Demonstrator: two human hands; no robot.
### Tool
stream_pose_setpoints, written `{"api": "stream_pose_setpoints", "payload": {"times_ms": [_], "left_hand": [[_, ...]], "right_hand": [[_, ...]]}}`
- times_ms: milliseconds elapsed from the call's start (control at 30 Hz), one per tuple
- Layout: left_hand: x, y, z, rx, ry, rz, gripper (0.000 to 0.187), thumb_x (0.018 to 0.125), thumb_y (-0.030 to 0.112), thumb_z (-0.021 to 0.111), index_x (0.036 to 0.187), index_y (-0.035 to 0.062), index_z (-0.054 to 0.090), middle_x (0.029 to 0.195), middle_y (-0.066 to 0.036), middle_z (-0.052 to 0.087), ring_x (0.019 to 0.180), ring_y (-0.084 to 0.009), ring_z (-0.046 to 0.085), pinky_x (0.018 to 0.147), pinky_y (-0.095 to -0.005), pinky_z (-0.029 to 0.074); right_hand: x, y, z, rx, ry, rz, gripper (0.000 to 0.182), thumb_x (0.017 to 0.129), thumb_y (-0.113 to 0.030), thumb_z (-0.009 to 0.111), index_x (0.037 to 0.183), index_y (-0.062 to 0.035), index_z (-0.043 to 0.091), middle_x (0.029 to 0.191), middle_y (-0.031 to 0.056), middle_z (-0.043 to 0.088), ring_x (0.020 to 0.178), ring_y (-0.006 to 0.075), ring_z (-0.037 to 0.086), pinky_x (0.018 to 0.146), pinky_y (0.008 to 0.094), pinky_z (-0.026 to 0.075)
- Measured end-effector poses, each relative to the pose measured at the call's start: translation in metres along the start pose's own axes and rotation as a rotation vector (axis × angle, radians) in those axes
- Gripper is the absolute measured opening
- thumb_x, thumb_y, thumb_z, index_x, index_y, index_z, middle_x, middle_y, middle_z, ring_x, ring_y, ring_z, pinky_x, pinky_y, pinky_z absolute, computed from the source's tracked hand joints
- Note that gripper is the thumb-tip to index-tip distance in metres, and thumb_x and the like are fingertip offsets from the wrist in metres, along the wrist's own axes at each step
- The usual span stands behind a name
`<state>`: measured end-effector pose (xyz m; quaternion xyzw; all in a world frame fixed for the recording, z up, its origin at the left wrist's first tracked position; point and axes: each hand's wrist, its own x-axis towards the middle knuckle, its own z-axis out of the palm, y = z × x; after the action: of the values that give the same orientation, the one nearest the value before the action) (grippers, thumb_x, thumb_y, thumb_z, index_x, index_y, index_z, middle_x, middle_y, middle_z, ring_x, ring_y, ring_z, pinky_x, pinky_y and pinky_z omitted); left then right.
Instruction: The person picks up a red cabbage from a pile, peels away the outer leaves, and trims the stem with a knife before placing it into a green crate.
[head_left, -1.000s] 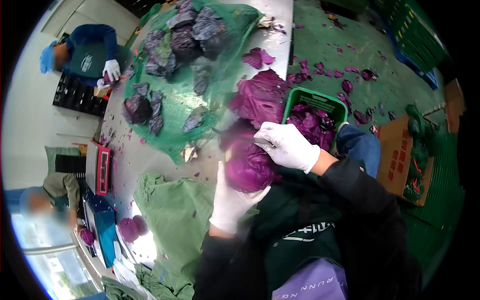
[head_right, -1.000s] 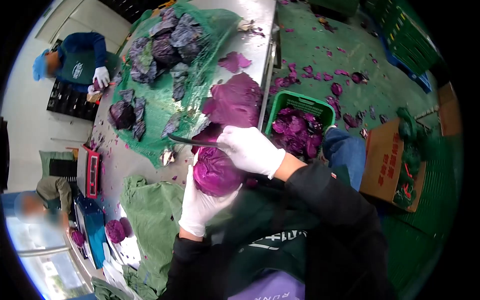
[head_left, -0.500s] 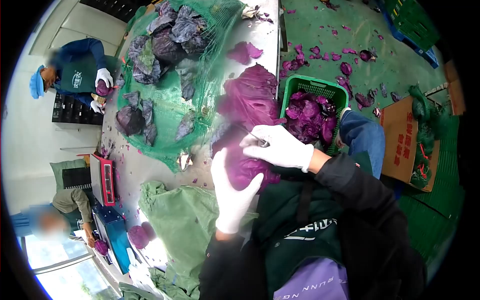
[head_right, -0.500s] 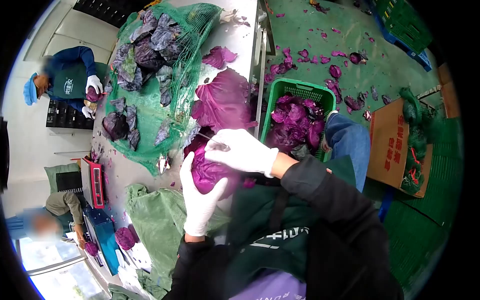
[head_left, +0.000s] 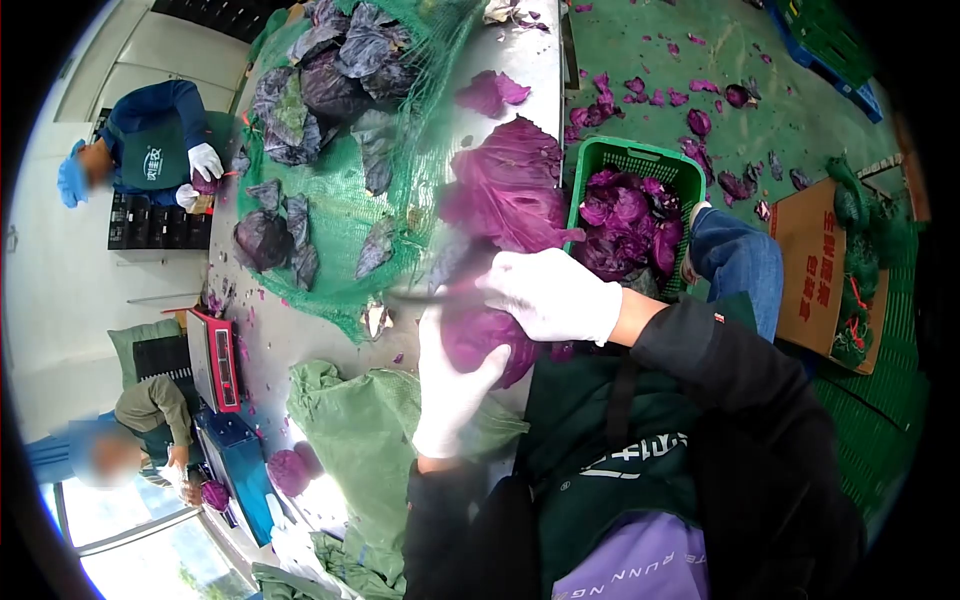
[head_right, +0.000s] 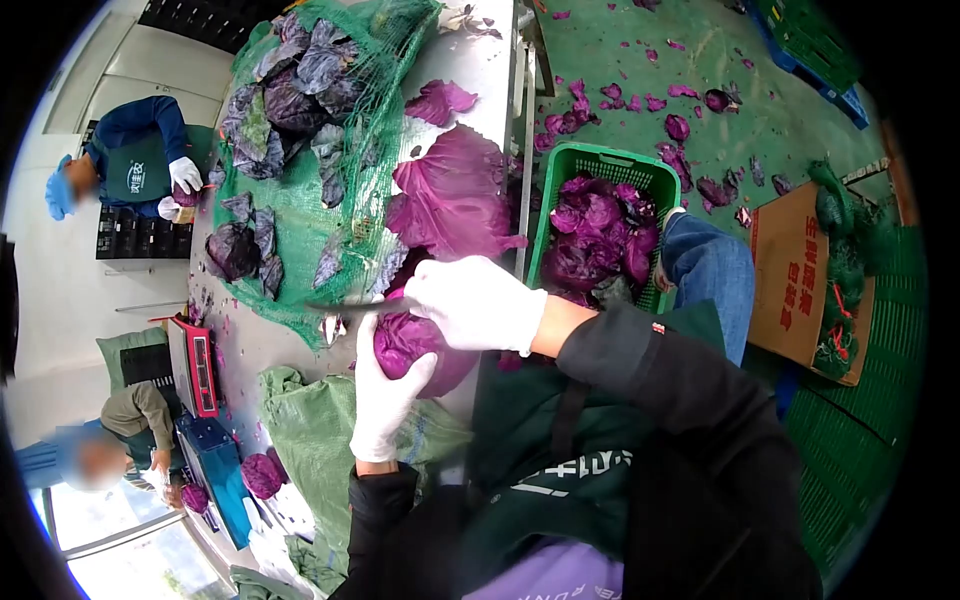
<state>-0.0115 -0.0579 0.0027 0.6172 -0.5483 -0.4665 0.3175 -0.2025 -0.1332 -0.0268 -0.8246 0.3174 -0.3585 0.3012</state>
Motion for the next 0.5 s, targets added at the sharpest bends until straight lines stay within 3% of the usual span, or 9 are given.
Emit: {"api": "stream_pose_setpoints", "payload": {"times_ms": [133, 167, 267, 300, 400, 433, 500], "left_hand": [[0.002, 0.005, -0.001, -0.053, 0.022, 0.031, 0.092, 0.078, 0.01, 0.08, 0.153, 0.0002, 0.027, 0.148, -0.017, 0.041, 0.134, -0.026, 0.044, 0.112, -0.039, 0.039], [0.003, -0.001, -0.004, -0.048, 0.017, 0.035, 0.092, 0.078, 0.01, 0.08, 0.153, 0.0003, 0.027, 0.148, -0.017, 0.041, 0.135, -0.026, 0.044, 0.112, -0.039, 0.039], [0.003, -0.003, -0.004, -0.03, 0.048, 0.072, 0.084, 0.079, 0.007, 0.077, 0.151, 0.0016, 0.034, 0.145, -0.016, 0.045, 0.133, -0.0252, 0.046, 0.113, -0.0382, 0.037], [0.003, -0.004, -0.004, -0.029, 0.055, 0.078, 0.085, 0.079, 0.007, 0.077, 0.151, 0.0016, 0.033, 0.145, -0.016, 0.045, 0.133, -0.0254, 0.046, 0.113, -0.0383, 0.037], [0.001, -0.002, 0.002, -0.055, 0.034, 0.116, 0.088, 0.078, 0.007, 0.079, 0.152, 0.0011, 0.031, 0.145, -0.016, 0.045, 0.132, -0.0255, 0.047, 0.112, -0.0386, 0.038], [0.0, -0.005, 0.004, 0.003, 0.03, 0.147, 0.09, 0.077, 0.006, 0.079, 0.152, 0.0009, 0.03, 0.144, -0.016, 0.046, 0.132, -0.0253, 0.047, 0.112, -0.0386, 0.039], [0.001, -0.008, 0.002, 0.018, 0.006, 0.128, 0.09, 0.077, 0.006, 0.079, 0.152, 0.0008, 0.029, 0.144, -0.016, 0.046, 0.132, -0.0252, 0.047, 0.112, -0.0383, 0.039]], "right_hand": [[0.014, -0.002, -0.003, 0.307, 0.028, 0.281, 0.018, 0.09, -0.018, 0.063, 0.093, -0.0001, 0.065, 0.087, 0.0151, 0.066, 0.081, 0.0325, 0.067, 0.073, 0.0388, 0.052], [0.02, -0.007, -0.015, 0.367, -0.085, 0.399, 0.019, 0.089, -0.018, 0.065, 0.091, 0.0003, 0.065, 0.087, 0.0157, 0.068, 0.084, 0.0322, 0.067, 0.077, 0.0384, 0.052], [0.022, 0.0, -0.013, 0.444, -0.108, 0.365, 0.023, 0.087, -0.022, 0.067, 0.092, 0.0004, 0.065, 0.085, 0.0144, 0.068, 0.083, 0.0323, 0.067, 0.077, 0.0388, 0.051], [0.021, 0.001, -0.014, 0.51, -0.145, 0.387, 0.031, 0.088, -0.03, 0.067, 0.098, -0.0004, 0.067, 0.089, 0.0133, 0.066, 0.084, 0.0321, 0.066, 0.08, 0.0399, 0.051], [0.017, -0.01, -0.008, 0.122, -0.089, 0.194, 0.038, 0.088, -0.035, 0.066, 0.108, -0.0022, 0.066, 0.098, 0.0135, 0.064, 0.088, 0.0322, 0.065, 0.082, 0.0406, 0.052], [0.02, -0.012, -0.012, 0.117, -0.235, 0.233, 0.045, 0.089, -0.038, 0.065, 0.119, -0.004, 0.063, 0.104, 0.0157, 0.06, 0.093, 0.0338, 0.065, 0.085, 0.042, 0.051], [0.021, -0.007, -0.014, 0.143, -0.255, 0.198, 0.042, 0.09, -0.037, 0.064, 0.116, -0.0044, 0.063, 0.102, 0.0162, 0.06, 0.089, 0.0344, 0.065, 0.081, 0.0419, 0.052]]}}
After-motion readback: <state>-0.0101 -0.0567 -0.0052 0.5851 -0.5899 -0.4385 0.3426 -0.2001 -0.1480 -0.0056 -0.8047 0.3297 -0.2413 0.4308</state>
